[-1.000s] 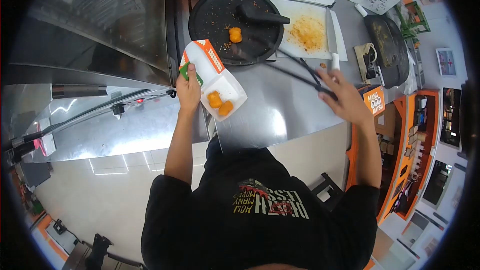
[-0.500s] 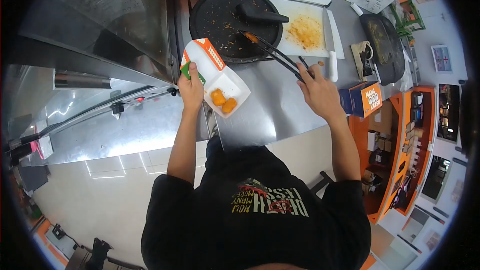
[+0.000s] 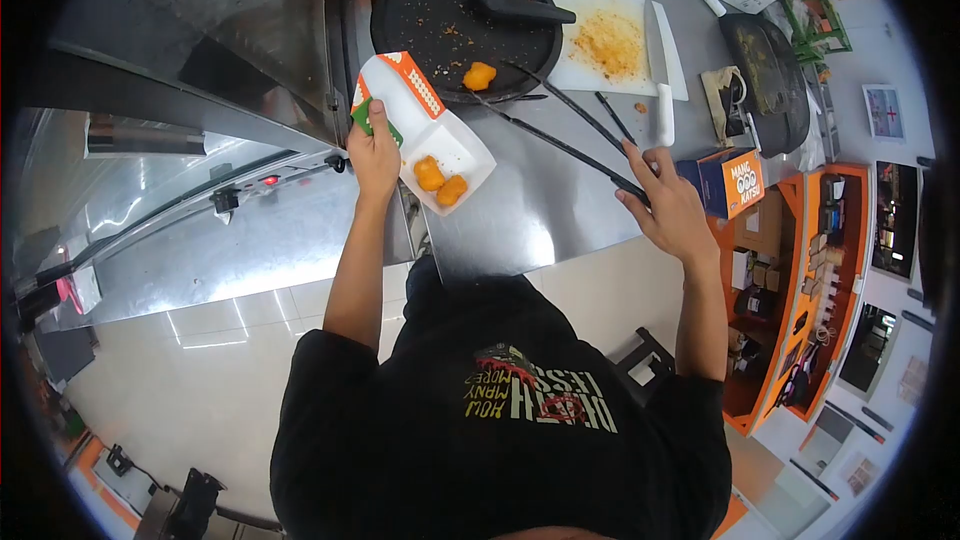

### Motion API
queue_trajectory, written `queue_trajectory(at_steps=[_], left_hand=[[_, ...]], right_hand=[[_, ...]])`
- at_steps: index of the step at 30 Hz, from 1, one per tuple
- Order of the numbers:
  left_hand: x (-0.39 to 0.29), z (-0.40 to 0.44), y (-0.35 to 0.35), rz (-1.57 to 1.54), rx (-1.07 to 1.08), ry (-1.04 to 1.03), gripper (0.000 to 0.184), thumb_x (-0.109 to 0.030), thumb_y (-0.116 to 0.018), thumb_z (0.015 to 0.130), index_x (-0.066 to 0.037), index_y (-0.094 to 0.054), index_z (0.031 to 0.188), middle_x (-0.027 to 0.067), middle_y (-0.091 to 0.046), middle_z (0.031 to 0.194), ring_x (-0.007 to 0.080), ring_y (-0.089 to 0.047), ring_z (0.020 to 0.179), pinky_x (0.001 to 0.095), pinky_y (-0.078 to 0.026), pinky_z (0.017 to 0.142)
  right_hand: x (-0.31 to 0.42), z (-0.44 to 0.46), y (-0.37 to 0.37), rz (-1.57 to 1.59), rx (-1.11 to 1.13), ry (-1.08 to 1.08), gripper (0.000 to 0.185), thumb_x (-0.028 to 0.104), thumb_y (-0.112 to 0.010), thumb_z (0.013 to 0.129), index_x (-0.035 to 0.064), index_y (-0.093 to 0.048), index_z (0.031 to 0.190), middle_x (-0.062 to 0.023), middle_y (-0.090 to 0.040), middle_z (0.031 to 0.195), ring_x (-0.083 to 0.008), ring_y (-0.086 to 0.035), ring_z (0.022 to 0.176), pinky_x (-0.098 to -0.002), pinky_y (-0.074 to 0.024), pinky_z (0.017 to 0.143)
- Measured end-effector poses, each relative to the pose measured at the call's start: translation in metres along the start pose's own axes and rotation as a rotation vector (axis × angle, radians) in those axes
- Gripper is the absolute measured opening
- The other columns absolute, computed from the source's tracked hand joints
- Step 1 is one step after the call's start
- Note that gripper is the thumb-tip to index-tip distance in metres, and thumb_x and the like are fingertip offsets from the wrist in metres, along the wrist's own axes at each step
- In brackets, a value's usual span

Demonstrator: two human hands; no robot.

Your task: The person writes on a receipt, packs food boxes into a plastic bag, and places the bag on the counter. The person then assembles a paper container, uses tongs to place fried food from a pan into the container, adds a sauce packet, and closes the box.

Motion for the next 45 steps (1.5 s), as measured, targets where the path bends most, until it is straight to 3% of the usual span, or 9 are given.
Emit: queue_trajectory(at_steps=[11, 23, 29, 34, 45], left_hand=[[0.006, 0.0, 0.001, 0.011, 0.012, 0.034, 0.046, -0.043, -0.051, 0.106, 0.001, -0.064, 0.101, -0.002, -0.058, 0.075, 0.0053, -0.051, 0.068, 0.0244, -0.041, 0.061], [-0.002, -0.001, 0.001, 0.026, -0.003, -0.005, 0.047, -0.043, -0.051, 0.106, 0.001, -0.064, 0.098, -0.0021, -0.056, 0.072, 0.0052, -0.05, 0.067, 0.0248, -0.041, 0.059], [0.003, -0.001, 0.004, 0.056, -0.034, 0.002, 0.044, -0.039, -0.051, 0.107, 0.001, -0.064, 0.095, -0.0031, -0.055, 0.071, 0.0047, -0.049, 0.066, 0.0248, -0.04, 0.058], [0.001, -0.004, 0.004, 0.031, -0.055, 0.032, 0.042, -0.038, -0.052, 0.107, 0.001, -0.065, 0.096, -0.0035, -0.055, 0.071, 0.0044, -0.049, 0.066, 0.0245, -0.04, 0.058], [-0.003, -0.003, 0.004, 0.083, -0.085, 0.045, 0.042, -0.038, -0.05, 0.107, 0.0, -0.063, 0.095, -0.004, -0.054, 0.072, 0.004, -0.048, 0.066, 0.0243, -0.039, 0.057]], right_hand=[[-0.002, 0.038, 0.001, -0.03, 0.11, 0.055, 0.052, 0.026, -0.064, 0.096, 0.0104, -0.052, 0.144, -0.0166, -0.055, 0.11, -0.0372, -0.064, 0.079, -0.0464, -0.0515, 0.072], [-0.026, 0.048, 0.016, -0.112, 0.122, 0.165, 0.063, 0.025, -0.069, 0.091, 0.0138, -0.047, 0.149, -0.0154, -0.055, 0.115, -0.0373, -0.065, 0.088, -0.046, -0.0522, 0.078], [-0.054, 0.089, 0.033, -0.131, 0.301, 0.208, 0.063, 0.025, -0.071, 0.089, 0.0165, -0.048, 0.148, -0.0143, -0.056, 0.117, -0.0371, -0.065, 0.09, -0.0471, -0.0514, 0.078], [-0.054, 0.128, 0.038, -0.174, 0.174, 0.399, 0.058, 0.022, -0.07, 0.09, 0.0175, -0.051, 0.145, -0.013, -0.057, 0.117, -0.0359, -0.066, 0.084, -0.0462, -0.0528, 0.077], [-0.066, 0.107, 0.031, -0.102, 0.047, 0.314, 0.053, 0.019, -0.068, 0.091, 0.0151, -0.055, 0.142, -0.0124, -0.058, 0.11, -0.0339, -0.066, 0.083, -0.0435, -0.0537, 0.074]])
Point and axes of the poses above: each hand's wrist, its own z-axis towards the middle knuckle, its own y-axis out of the back of the hand, x = y × z, the point moved 10 cm from there along z, towards the middle knuckle
